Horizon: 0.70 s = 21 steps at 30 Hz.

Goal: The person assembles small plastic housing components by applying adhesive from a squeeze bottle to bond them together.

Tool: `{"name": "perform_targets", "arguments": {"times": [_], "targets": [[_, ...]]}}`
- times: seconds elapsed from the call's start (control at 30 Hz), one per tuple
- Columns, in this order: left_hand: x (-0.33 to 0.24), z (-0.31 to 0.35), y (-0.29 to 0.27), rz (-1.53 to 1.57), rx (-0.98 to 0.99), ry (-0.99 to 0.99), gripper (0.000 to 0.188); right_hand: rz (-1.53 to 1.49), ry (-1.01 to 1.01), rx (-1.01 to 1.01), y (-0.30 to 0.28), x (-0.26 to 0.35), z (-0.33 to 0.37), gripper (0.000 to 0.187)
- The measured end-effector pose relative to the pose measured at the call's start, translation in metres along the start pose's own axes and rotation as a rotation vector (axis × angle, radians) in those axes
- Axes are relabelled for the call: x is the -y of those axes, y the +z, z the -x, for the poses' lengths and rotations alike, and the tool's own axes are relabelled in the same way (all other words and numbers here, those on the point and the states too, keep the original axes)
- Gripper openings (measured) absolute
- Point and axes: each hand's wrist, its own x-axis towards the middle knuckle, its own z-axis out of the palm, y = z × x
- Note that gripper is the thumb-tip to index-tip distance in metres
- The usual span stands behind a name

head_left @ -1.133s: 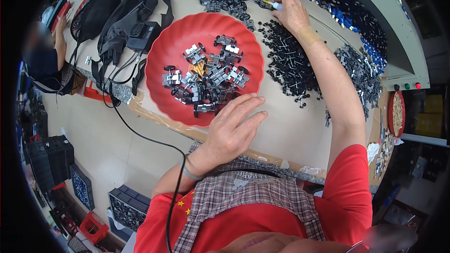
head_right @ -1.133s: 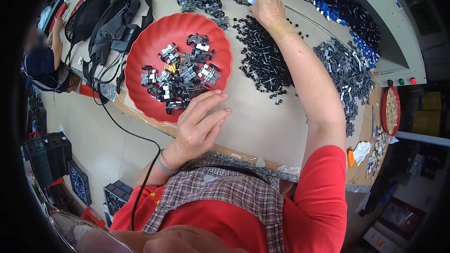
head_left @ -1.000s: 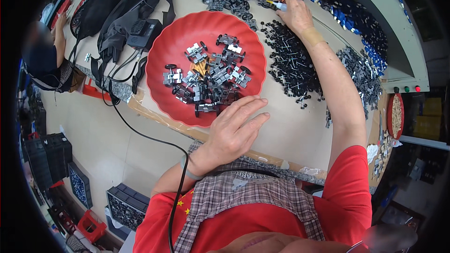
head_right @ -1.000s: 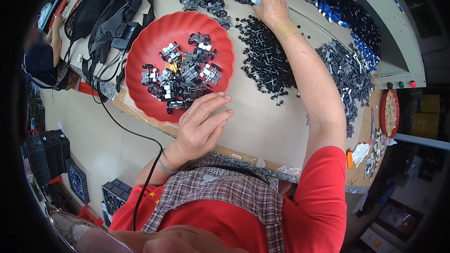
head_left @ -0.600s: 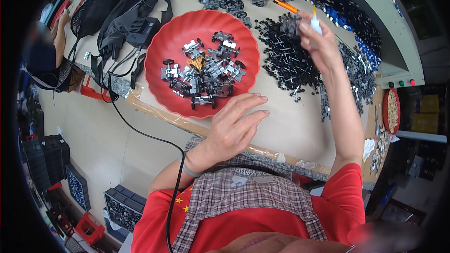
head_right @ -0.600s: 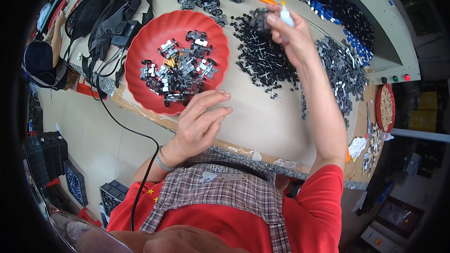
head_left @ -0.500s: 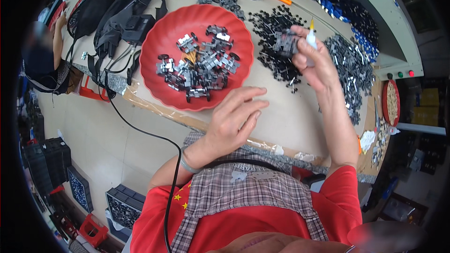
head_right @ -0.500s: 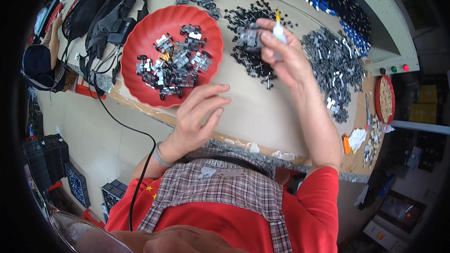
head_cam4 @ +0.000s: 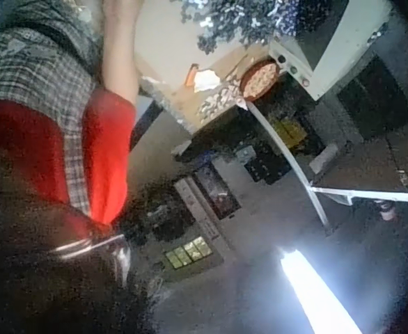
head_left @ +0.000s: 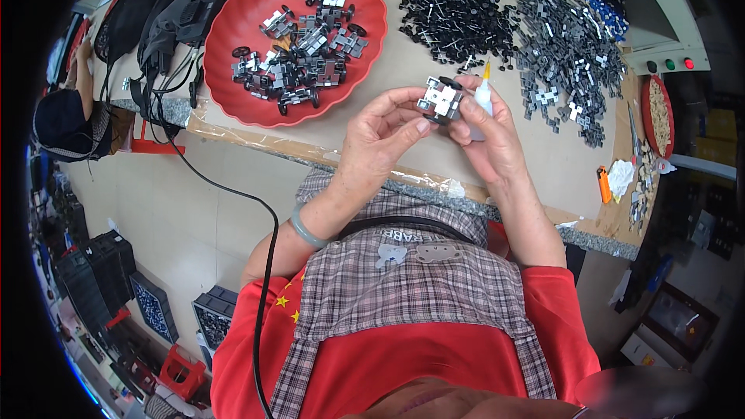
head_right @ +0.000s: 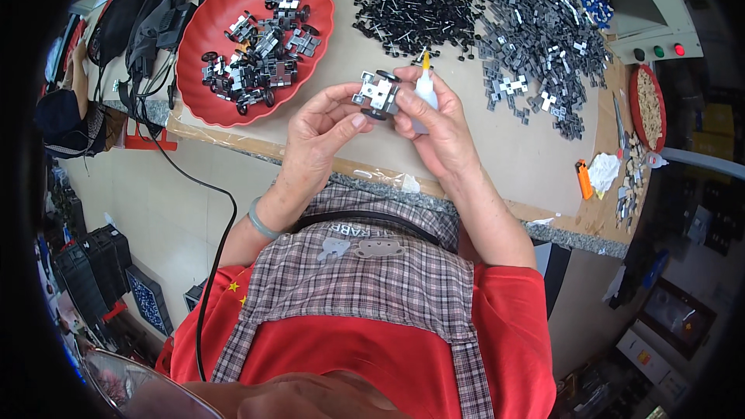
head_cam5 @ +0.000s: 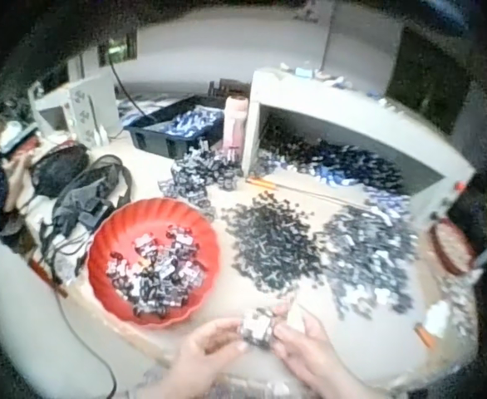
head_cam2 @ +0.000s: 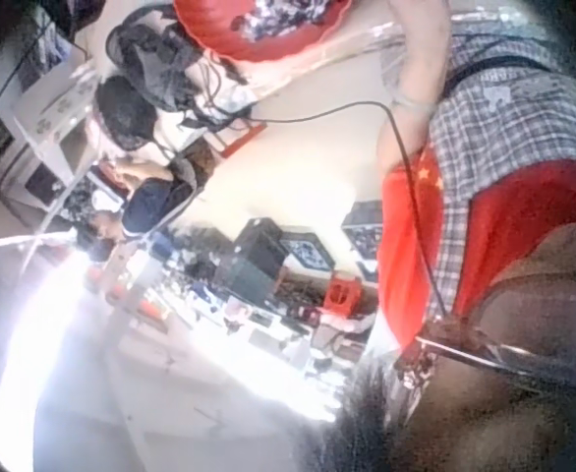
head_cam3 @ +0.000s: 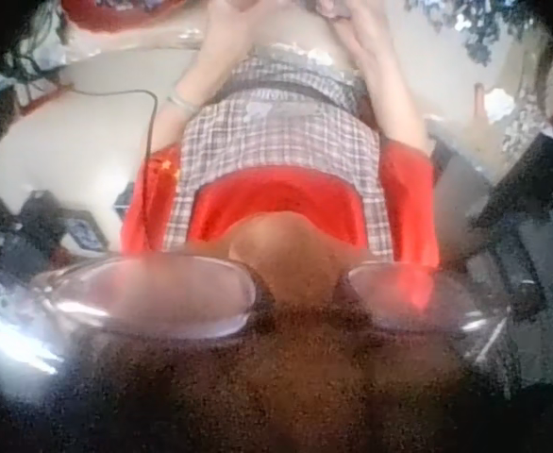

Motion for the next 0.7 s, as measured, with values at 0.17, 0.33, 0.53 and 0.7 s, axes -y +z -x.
{"name": "perform_targets", "arguments": {"times": [0.17,0.33,0.53,0.7], "targets": [[0.006,0.005,-0.003,-0.006,0.019,-0.042,0.033,0.163,-0.106,-0.108,0.002,-0.013,0.023,0.026],[0.011,0.006,-0.007,0.063,0.056,-0.105,0.030,0.259,-0.159,-0.202,0.005,-0.022,0.034,0.026],[0.013,0.006,-0.003,0.203,0.028,-0.167,0.024,0.364,-0.142,-0.242,0.012,-0.018,0.037,0.025],[0.015,0.004,-0.011,0.224,0.027,-0.121,0.022,0.606,-0.130,-0.250,0.006,0.003,0.027,0.017]]}}
